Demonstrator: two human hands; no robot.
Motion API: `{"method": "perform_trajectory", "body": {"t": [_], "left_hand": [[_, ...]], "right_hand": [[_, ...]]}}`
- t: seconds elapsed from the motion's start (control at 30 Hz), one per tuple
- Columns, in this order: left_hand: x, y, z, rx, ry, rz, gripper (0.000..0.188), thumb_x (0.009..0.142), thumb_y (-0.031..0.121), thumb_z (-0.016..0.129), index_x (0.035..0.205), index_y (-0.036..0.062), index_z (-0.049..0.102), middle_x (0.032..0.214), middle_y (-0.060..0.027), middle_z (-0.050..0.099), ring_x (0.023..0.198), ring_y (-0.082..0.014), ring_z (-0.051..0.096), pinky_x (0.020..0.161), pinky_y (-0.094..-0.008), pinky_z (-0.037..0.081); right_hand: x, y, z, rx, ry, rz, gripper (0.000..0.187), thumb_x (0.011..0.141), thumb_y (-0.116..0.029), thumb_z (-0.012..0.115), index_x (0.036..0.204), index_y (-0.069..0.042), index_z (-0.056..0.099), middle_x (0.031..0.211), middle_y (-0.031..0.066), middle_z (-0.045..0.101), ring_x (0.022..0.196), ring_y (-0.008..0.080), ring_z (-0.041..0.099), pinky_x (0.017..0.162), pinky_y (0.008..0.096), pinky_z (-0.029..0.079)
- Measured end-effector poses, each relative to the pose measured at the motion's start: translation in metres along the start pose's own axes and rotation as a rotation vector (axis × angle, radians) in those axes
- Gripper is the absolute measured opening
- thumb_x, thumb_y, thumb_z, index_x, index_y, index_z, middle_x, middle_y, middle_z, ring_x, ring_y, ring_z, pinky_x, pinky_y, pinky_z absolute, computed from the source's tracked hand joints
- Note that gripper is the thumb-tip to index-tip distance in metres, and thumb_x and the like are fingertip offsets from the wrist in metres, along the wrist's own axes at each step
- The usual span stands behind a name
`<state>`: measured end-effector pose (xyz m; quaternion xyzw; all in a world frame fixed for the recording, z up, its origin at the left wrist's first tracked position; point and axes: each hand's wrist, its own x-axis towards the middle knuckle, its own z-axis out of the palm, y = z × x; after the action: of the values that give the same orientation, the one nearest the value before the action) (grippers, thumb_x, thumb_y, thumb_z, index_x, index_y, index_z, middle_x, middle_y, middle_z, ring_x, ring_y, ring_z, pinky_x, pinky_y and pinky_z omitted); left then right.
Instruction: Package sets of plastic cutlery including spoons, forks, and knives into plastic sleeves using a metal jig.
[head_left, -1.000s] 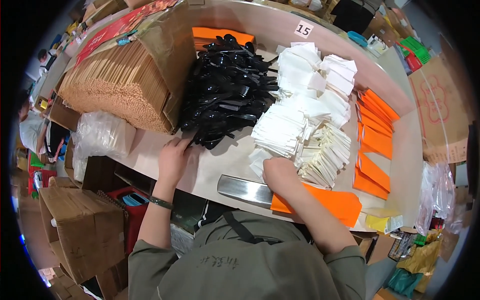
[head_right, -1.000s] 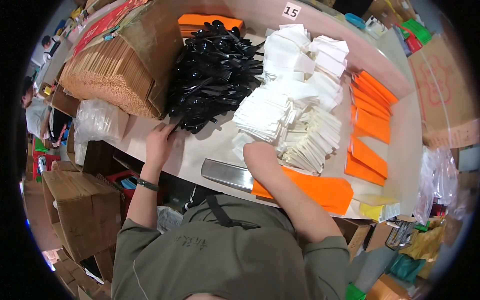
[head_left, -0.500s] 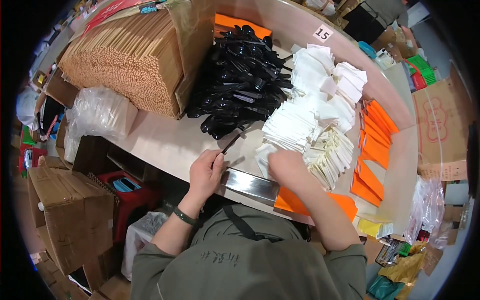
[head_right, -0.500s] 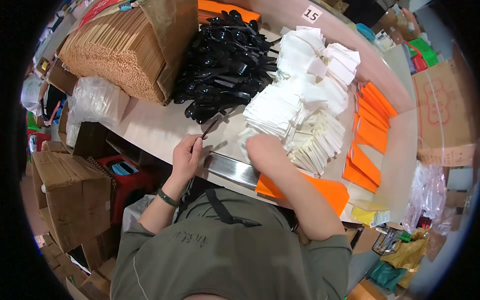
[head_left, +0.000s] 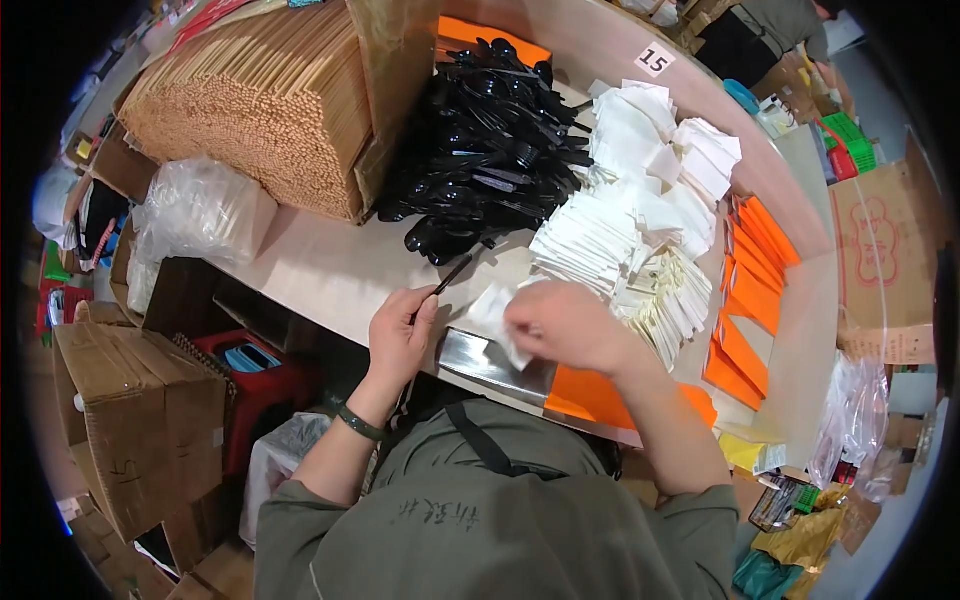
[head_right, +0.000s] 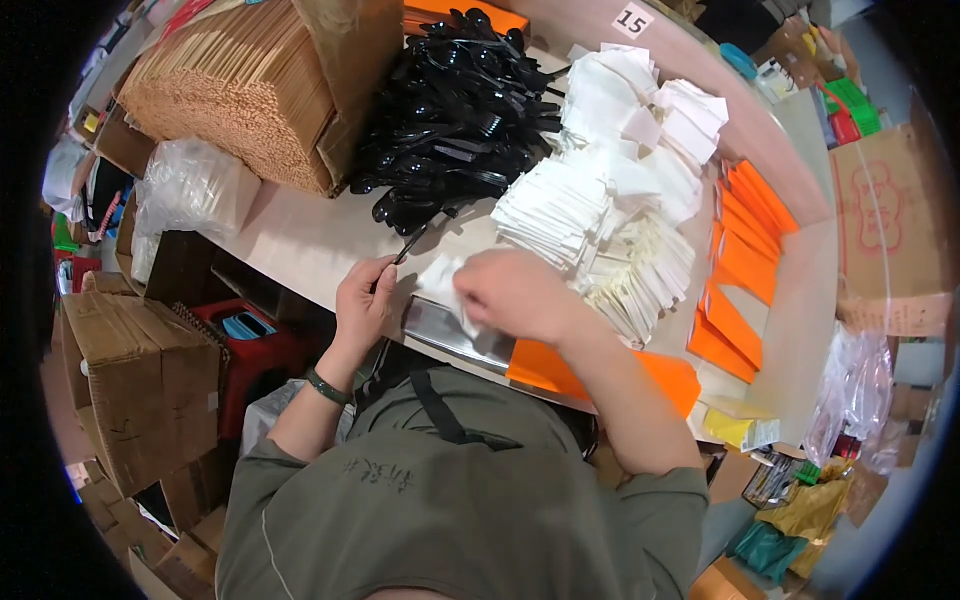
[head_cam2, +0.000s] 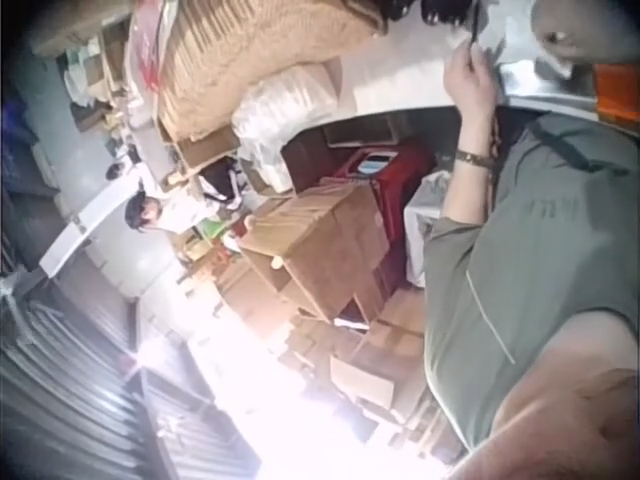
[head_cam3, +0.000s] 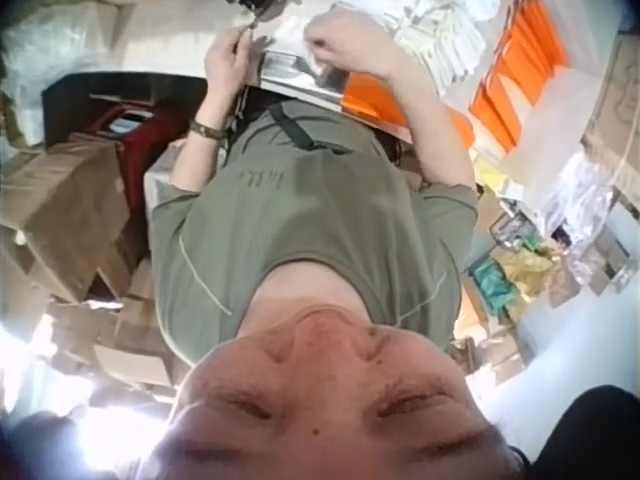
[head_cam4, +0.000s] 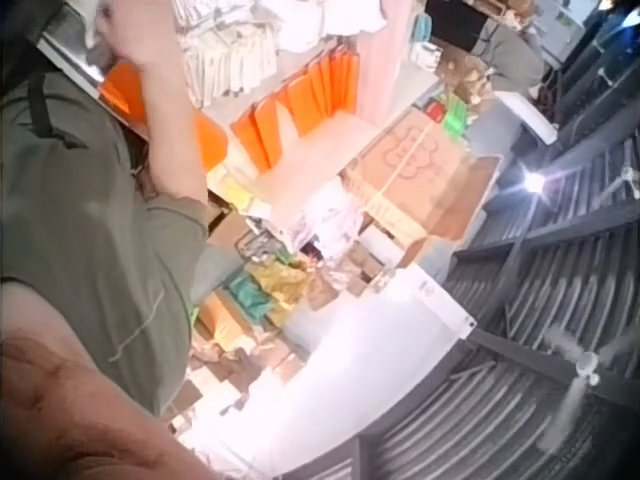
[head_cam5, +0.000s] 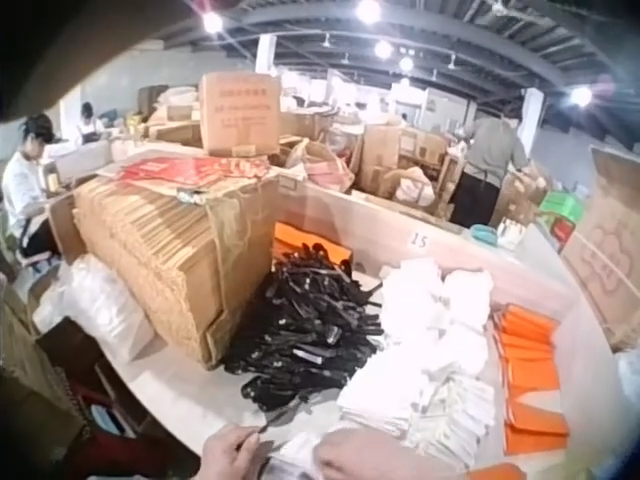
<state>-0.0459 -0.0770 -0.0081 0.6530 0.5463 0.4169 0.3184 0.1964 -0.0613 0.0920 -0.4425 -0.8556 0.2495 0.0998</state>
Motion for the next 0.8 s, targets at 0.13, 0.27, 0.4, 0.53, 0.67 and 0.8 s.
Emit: {"method": "perform_trajectory", "body": {"t": [0.13, 0.27, 0.4, 0.53, 0.67, 0.8], "left_hand": [[-0.005, 0.006, -0.009, 0.035, -0.098, 0.007, 0.022, 0.096, 0.012, 0.061, 0.115, 0.0026, 0.068, 0.084, -0.0102, 0.058, 0.077, -0.0231, 0.058, 0.072, -0.0309, 0.047], [-0.014, 0.013, -0.020, 0.048, -0.139, 0.008, 0.024, 0.093, 0.007, 0.062, 0.116, 0.0036, 0.068, 0.085, -0.0107, 0.057, 0.079, -0.0251, 0.058, 0.073, -0.0323, 0.047], [-0.008, 0.024, -0.009, 0.049, -0.229, 0.235, 0.021, 0.085, 0.003, 0.066, 0.105, 0.0046, 0.066, 0.091, -0.0124, 0.064, 0.087, -0.0327, 0.061, 0.077, -0.0401, 0.049], [0.000, 0.027, -0.007, 0.109, -0.249, 0.354, 0.023, 0.081, 0.003, 0.070, 0.103, 0.0070, 0.067, 0.092, -0.0092, 0.067, 0.088, -0.0309, 0.063, 0.079, -0.0394, 0.049], [-0.007, 0.025, -0.007, 0.147, -0.366, 0.429, 0.028, 0.076, 0.000, 0.072, 0.102, 0.0102, 0.070, 0.099, -0.0068, 0.069, 0.091, -0.0294, 0.066, 0.079, -0.0402, 0.052], [-0.013, 0.042, 0.015, 0.046, -0.518, 0.505, 0.032, 0.072, 0.004, 0.075, 0.102, 0.0133, 0.071, 0.095, -0.0083, 0.069, 0.087, -0.0312, 0.065, 0.073, -0.0394, 0.052]], "right_hand": [[-0.019, -0.003, 0.033, -0.197, -0.153, -0.118, 0.009, 0.075, -0.015, 0.066, 0.077, -0.008, 0.061, 0.079, 0.0079, 0.057, 0.082, 0.0290, 0.062, 0.069, 0.0410, 0.052], [-0.035, -0.019, 0.042, -0.009, -0.006, 0.128, 0.008, 0.080, -0.013, 0.066, 0.084, -0.007, 0.063, 0.083, 0.0110, 0.058, 0.085, 0.0320, 0.061, 0.071, 0.0428, 0.051], [-0.041, -0.032, 0.077, -0.025, 0.151, 0.217, 0.008, 0.087, -0.015, 0.064, 0.088, -0.007, 0.064, 0.084, 0.0113, 0.059, 0.084, 0.0330, 0.061, 0.071, 0.0444, 0.050], [-0.063, -0.019, 0.065, 0.037, 0.142, 0.213, 0.013, 0.084, -0.012, 0.069, 0.094, -0.004, 0.066, 0.089, 0.0118, 0.062, 0.087, 0.0327, 0.062, 0.073, 0.0428, 0.051], [-0.080, -0.014, 0.041, 0.095, 0.380, 0.267, 0.025, 0.083, -0.013, 0.071, 0.106, -0.003, 0.067, 0.103, 0.0128, 0.066, 0.097, 0.0311, 0.063, 0.083, 0.0396, 0.052], [-0.115, -0.017, 0.045, -0.081, 0.336, -0.002, 0.030, 0.085, -0.012, 0.069, 0.113, -0.004, 0.065, 0.120, 0.0134, 0.065, 0.112, 0.0299, 0.063, 0.091, 0.0433, 0.051]]}}
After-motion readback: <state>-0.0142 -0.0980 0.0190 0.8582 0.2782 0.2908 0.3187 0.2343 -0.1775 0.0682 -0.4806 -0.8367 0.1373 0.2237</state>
